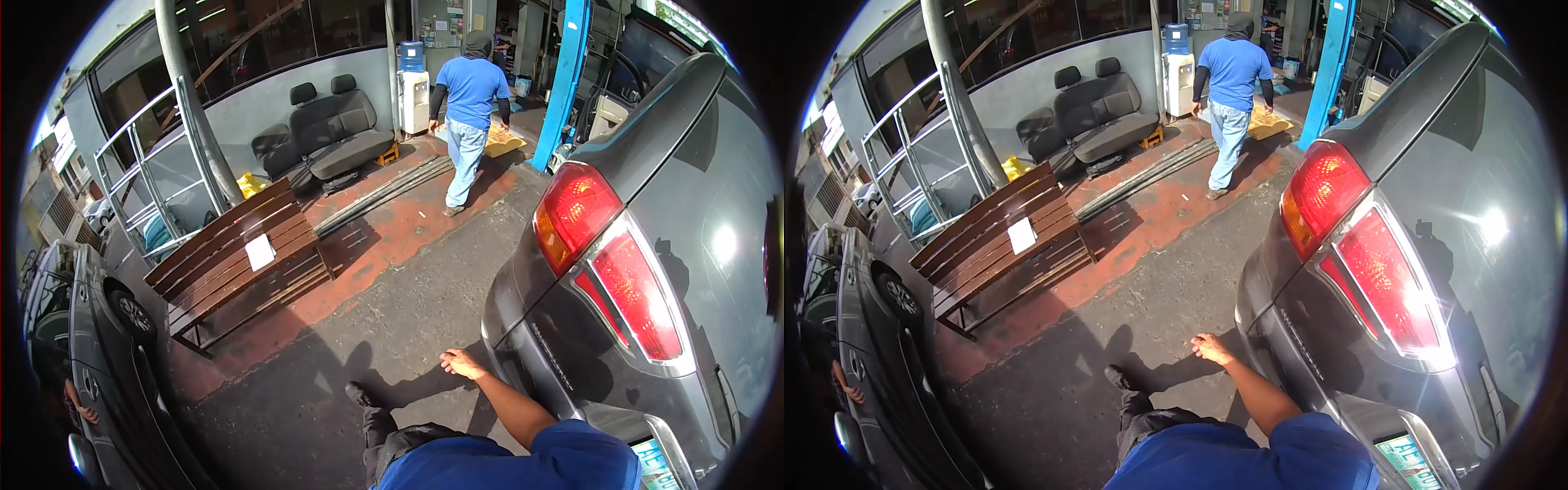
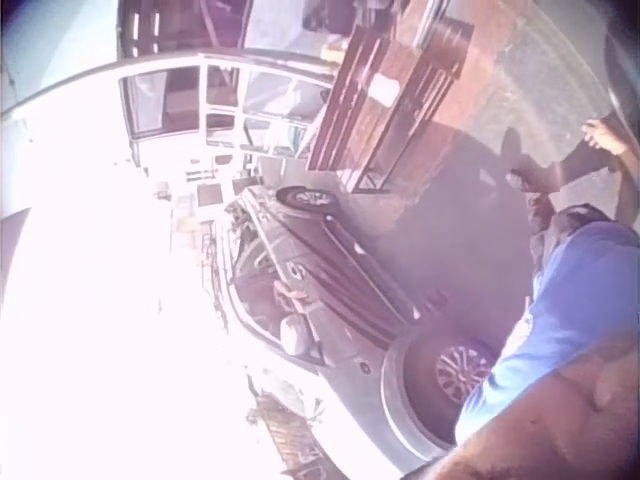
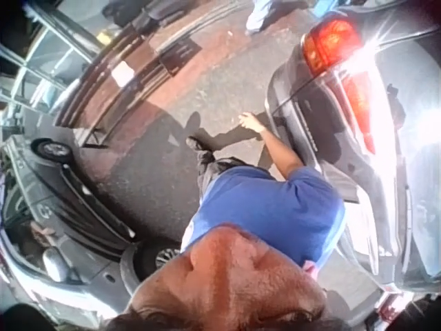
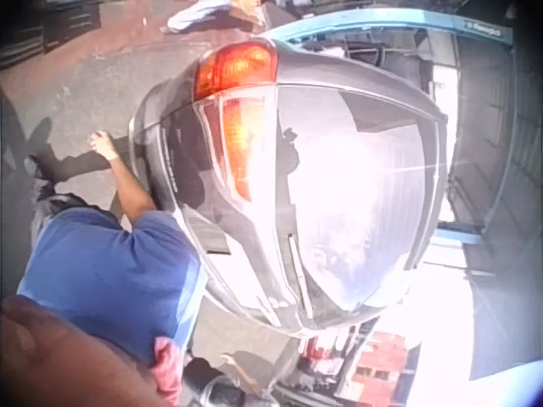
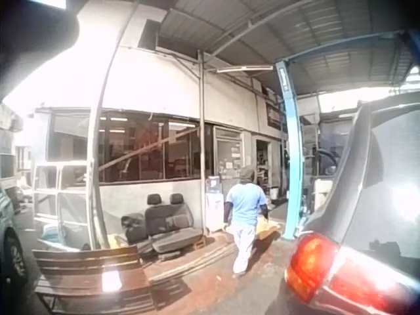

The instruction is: Assisting with a tire replacement and then recording information on a clipboard at an auto repair shop.

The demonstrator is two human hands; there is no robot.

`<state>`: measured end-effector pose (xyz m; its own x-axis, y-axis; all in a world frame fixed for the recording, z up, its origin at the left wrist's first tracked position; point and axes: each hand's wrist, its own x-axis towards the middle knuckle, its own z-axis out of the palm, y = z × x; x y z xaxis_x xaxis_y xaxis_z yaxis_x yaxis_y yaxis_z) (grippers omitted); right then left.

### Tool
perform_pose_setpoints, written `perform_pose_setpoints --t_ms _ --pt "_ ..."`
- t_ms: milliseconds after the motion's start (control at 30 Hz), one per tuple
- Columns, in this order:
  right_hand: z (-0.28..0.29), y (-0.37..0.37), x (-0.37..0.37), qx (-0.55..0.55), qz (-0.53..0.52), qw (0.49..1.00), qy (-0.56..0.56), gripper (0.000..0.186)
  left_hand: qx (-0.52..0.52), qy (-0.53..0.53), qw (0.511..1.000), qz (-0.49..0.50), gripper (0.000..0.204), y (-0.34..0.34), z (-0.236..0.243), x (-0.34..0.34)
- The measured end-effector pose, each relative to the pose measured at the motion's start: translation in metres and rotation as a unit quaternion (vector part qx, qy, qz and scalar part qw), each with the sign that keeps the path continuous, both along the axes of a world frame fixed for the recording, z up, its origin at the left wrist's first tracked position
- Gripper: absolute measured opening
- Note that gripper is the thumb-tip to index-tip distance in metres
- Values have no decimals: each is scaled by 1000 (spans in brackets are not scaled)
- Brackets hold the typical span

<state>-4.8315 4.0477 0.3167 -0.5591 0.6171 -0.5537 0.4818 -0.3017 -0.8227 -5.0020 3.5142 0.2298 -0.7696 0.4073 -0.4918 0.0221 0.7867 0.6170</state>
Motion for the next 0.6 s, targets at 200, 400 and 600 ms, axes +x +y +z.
perform_pose_setpoints --t_ms 200,400,600 --pt "-96 19 -33 -67 45 973 -216 22 31 26 999 -34 27 103 24 -197" --pt "-68 13 -86 13 191 972 -134 26 -81 -103 990 59 30 191 47 -375" --pt "-69 113 -179 48 271 945 -177 31 41 99 994 14 30 382 117 -565"
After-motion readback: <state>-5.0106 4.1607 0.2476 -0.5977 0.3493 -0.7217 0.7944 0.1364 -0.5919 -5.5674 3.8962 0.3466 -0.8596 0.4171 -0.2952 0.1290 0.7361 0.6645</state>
